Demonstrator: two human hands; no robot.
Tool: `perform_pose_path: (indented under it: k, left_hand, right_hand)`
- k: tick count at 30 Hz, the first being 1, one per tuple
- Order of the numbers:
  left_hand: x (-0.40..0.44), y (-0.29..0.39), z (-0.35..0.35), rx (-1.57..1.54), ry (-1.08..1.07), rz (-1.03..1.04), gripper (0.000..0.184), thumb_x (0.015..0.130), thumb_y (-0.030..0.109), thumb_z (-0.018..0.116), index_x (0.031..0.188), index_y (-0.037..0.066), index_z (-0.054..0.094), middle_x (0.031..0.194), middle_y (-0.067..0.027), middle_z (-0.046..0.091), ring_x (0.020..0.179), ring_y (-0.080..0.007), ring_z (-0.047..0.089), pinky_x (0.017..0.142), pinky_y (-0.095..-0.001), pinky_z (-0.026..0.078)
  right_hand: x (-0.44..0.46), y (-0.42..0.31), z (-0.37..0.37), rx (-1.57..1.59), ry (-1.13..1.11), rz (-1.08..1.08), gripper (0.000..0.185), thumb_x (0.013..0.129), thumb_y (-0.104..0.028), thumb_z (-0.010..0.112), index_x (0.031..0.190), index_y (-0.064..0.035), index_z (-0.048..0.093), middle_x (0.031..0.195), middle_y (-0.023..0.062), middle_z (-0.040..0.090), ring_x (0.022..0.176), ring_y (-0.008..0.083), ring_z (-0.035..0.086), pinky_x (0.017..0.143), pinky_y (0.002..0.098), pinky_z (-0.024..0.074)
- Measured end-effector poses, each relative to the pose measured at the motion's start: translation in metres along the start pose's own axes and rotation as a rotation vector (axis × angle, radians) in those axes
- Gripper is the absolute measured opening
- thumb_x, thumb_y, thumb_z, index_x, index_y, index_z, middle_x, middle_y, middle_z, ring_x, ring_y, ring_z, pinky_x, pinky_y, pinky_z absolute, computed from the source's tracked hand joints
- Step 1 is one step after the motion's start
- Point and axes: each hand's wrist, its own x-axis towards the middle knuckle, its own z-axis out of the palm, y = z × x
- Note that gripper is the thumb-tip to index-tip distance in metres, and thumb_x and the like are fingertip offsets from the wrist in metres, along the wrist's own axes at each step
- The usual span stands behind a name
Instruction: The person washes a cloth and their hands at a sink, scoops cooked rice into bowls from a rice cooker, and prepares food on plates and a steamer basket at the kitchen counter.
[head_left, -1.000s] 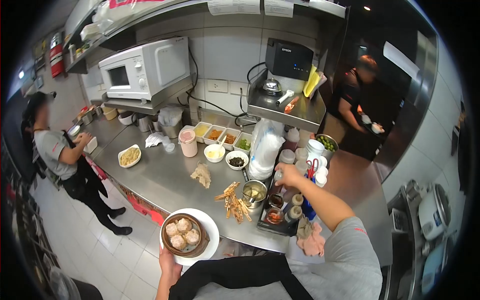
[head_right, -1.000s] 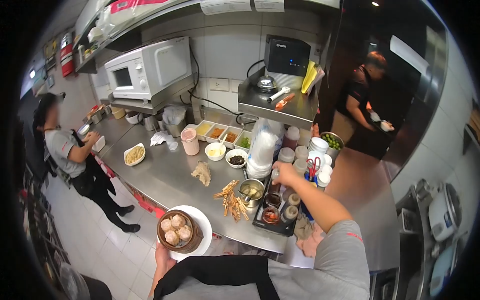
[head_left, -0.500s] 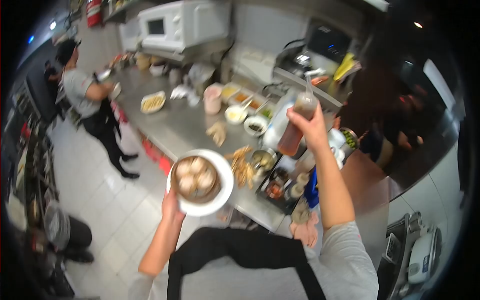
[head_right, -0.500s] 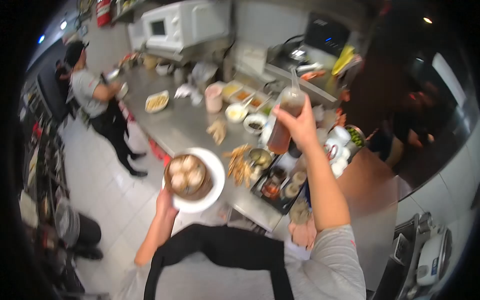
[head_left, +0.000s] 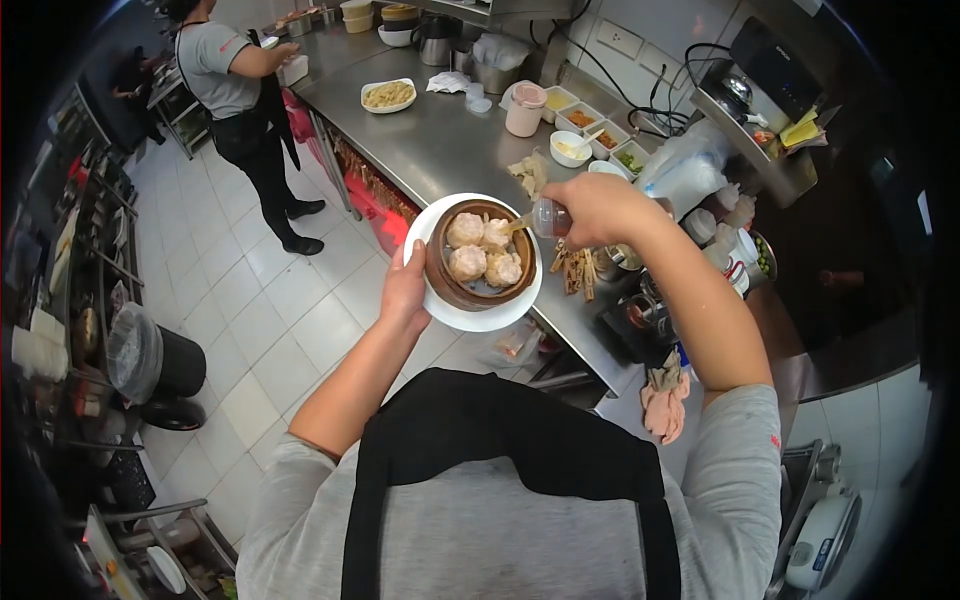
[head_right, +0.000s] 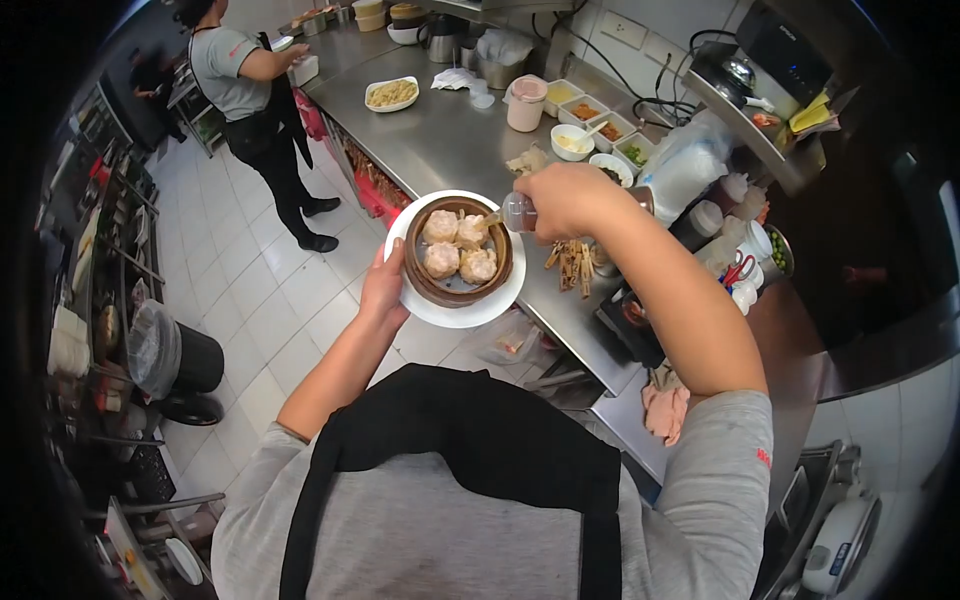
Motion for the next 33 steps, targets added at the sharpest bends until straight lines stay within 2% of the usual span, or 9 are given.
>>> perform_pose_path:
  k: [5, 12, 17, 20, 21, 25, 28, 31, 33]
  left_hand:
    - [0.000, 0.006, -0.017, 0.050, -0.021, -0.005, 0.034, 0.095, 0.024, 0.041, 0.123, 0.004, 0.044, 0.110, -0.0091, 0.056, 0.098, -0.0180, 0.055, 0.084, -0.0328, 0.046]
    - [0.000, 0.012, -0.035, 0.016, -0.007, -0.057, 0.032, 0.096, 0.025, 0.039, 0.122, 0.006, 0.042, 0.110, -0.0095, 0.055, 0.098, -0.0197, 0.055, 0.085, -0.0357, 0.047]
    - [0.004, 0.011, -0.040, -0.018, -0.007, -0.104, 0.032, 0.096, 0.023, 0.037, 0.123, 0.006, 0.039, 0.113, -0.0103, 0.053, 0.101, -0.0222, 0.054, 0.086, -0.0377, 0.048]
    - [0.005, 0.007, -0.038, -0.066, -0.029, -0.139, 0.034, 0.096, 0.025, 0.039, 0.125, 0.007, 0.038, 0.116, -0.0119, 0.052, 0.104, -0.0247, 0.054, 0.087, -0.0405, 0.048]
    - [0.007, 0.004, -0.036, -0.090, -0.028, -0.152, 0.035, 0.095, 0.023, 0.040, 0.126, 0.007, 0.038, 0.118, -0.0128, 0.052, 0.106, -0.0260, 0.054, 0.089, -0.0407, 0.048]
    - [0.027, -0.003, -0.017, -0.061, -0.161, -0.197, 0.037, 0.097, 0.024, 0.033, 0.131, 0.008, 0.034, 0.125, -0.0137, 0.047, 0.111, -0.0273, 0.050, 0.091, -0.0415, 0.045]
    - [0.041, 0.003, 0.011, -0.089, -0.238, -0.206, 0.037, 0.097, 0.024, 0.032, 0.130, 0.006, 0.035, 0.125, -0.0135, 0.047, 0.112, -0.0270, 0.049, 0.092, -0.0401, 0.044]
    - [0.057, 0.008, 0.027, -0.185, -0.345, -0.171, 0.038, 0.097, 0.024, 0.032, 0.129, 0.004, 0.035, 0.124, -0.0123, 0.048, 0.112, -0.0259, 0.050, 0.095, -0.0388, 0.042]
    - [0.050, 0.018, 0.032, -0.204, -0.315, -0.146, 0.036, 0.096, 0.023, 0.035, 0.128, 0.005, 0.038, 0.125, -0.0116, 0.048, 0.113, -0.0250, 0.049, 0.096, -0.0388, 0.042]
  right_hand:
    - [0.015, -0.037, -0.006, -0.019, 0.034, -0.040, 0.043, 0.059, -0.014, 0.067, 0.101, -0.0105, 0.057, 0.079, 0.0141, 0.064, 0.077, 0.0317, 0.061, 0.068, 0.0403, 0.0485]
    - [0.003, -0.082, 0.000, -0.069, -0.019, -0.009, 0.045, 0.060, -0.011, 0.064, 0.104, -0.0112, 0.057, 0.079, 0.0135, 0.064, 0.078, 0.0311, 0.062, 0.068, 0.0400, 0.0488]
    - [-0.017, -0.071, -0.003, 0.013, 0.033, 0.086, 0.034, 0.064, -0.014, 0.063, 0.097, -0.0126, 0.061, 0.085, 0.0107, 0.065, 0.082, 0.0278, 0.063, 0.070, 0.0390, 0.0493]
    - [-0.025, -0.063, 0.013, -0.042, -0.076, 0.122, 0.052, 0.057, -0.011, 0.067, 0.107, -0.0123, 0.056, 0.082, 0.0119, 0.064, 0.079, 0.0308, 0.062, 0.068, 0.0399, 0.0487]
    - [-0.030, -0.063, 0.014, -0.030, -0.106, 0.140, 0.054, 0.057, -0.012, 0.068, 0.109, -0.0111, 0.056, 0.082, 0.0128, 0.064, 0.079, 0.0278, 0.062, 0.069, 0.0371, 0.0489]
    - [-0.047, -0.005, 0.028, 0.772, 0.149, 0.040, 0.056, 0.060, -0.008, 0.070, 0.113, -0.0066, 0.051, 0.090, 0.0048, 0.061, 0.079, 0.0186, 0.060, 0.074, 0.0308, 0.0472]
    - [-0.066, 0.039, 0.024, 1.265, 0.273, 0.149, 0.052, 0.068, -0.013, 0.071, 0.113, -0.0025, 0.048, 0.090, 0.0052, 0.059, 0.079, 0.0147, 0.059, 0.074, 0.0290, 0.0476]
    - [-0.084, 0.088, 0.027, 1.414, 0.630, 0.240, 0.049, 0.068, -0.013, 0.073, 0.110, -0.0057, 0.048, 0.091, 0.0044, 0.059, 0.077, 0.0137, 0.059, 0.074, 0.0297, 0.0476]
    - [-0.090, 0.126, 0.042, 1.274, 0.966, 0.313, 0.050, 0.066, -0.015, 0.077, 0.108, -0.0057, 0.050, 0.089, 0.0021, 0.059, 0.079, 0.0136, 0.058, 0.072, 0.0302, 0.0477]
